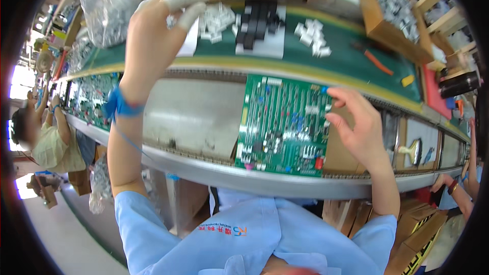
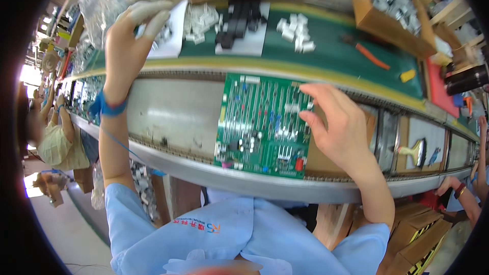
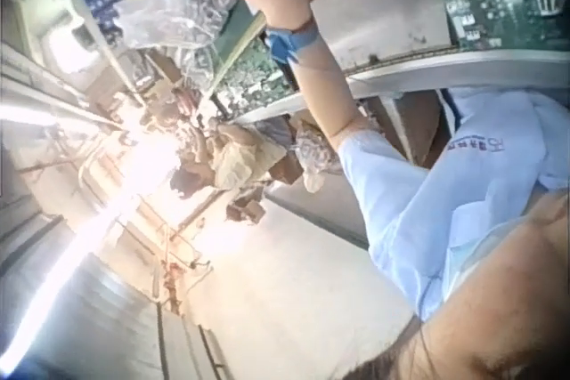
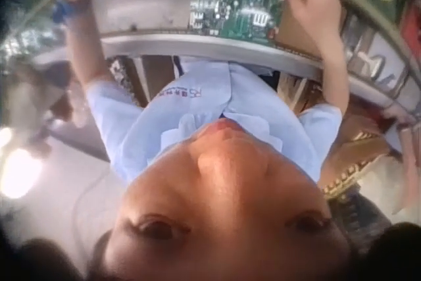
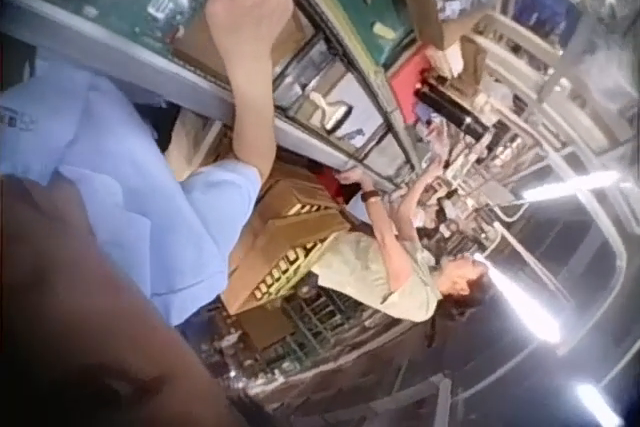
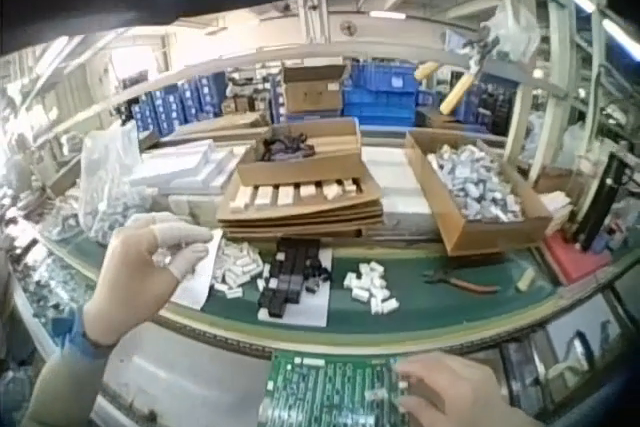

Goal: The person assembles electronic components onto printed circuit boards (PCBs) by hand, placing heat sinks and transformers onto the boards on an assembly line.

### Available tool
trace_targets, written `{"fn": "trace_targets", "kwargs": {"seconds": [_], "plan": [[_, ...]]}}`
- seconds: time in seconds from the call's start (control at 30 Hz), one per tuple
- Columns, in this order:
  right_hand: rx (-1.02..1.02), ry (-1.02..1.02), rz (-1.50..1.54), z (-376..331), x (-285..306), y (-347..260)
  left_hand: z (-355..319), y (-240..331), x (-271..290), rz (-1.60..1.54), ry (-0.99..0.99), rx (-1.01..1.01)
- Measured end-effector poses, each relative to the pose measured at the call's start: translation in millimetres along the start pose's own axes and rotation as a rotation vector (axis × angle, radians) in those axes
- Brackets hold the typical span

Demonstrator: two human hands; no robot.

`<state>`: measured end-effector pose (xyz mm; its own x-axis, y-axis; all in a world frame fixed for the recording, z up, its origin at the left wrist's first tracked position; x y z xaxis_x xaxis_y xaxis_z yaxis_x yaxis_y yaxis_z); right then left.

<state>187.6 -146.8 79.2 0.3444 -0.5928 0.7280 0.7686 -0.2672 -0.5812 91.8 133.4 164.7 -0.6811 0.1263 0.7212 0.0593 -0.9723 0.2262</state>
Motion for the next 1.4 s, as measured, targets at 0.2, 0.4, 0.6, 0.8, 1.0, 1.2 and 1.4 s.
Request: {"fn": "trace_targets", "kwargs": {"seconds": [0.2, 0.4, 0.6, 0.8, 1.0, 1.2, 1.4], "plan": [[0.060, 0.112, -0.122, 5, 32, 24, 111, -66, -80, 0.132, 0.075, -0.179], [-0.018, 0.143, -0.164, 21, 54, 61, 211, -153, -153, 0.215, -0.094, -0.265], [-0.150, 0.193, -0.218, 21, 96, 92, 252, -214, -246, -0.276, -0.614, 0.132], [-0.146, 0.207, -0.167, 26, 96, 104, 262, -240, -263, -0.113, -0.616, 0.081], [-0.191, 0.205, -0.200, 25, 96, 116, 270, -185, -269, -0.322, -0.545, 0.084], [-0.142, 0.190, -0.188, 30, 84, 100, 257, -221, -251, -0.231, -0.539, 0.065], [-0.132, 0.255, -0.207, 21, 101, 93, 254, -175, -136, -0.184, -0.154, -0.075]]}}
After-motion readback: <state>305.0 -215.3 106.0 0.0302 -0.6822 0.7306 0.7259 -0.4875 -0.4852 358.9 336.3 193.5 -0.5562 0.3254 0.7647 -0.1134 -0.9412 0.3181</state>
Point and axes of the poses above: each hand's wrist, its own z-axis towards the middle knuckle, its own x-axis out of the back of the hand, y = z × x, the point moved 7 cm from there along z, towards the middle knuckle, and after that the axes turned 2 degrees about y, right-handed, at the moved point
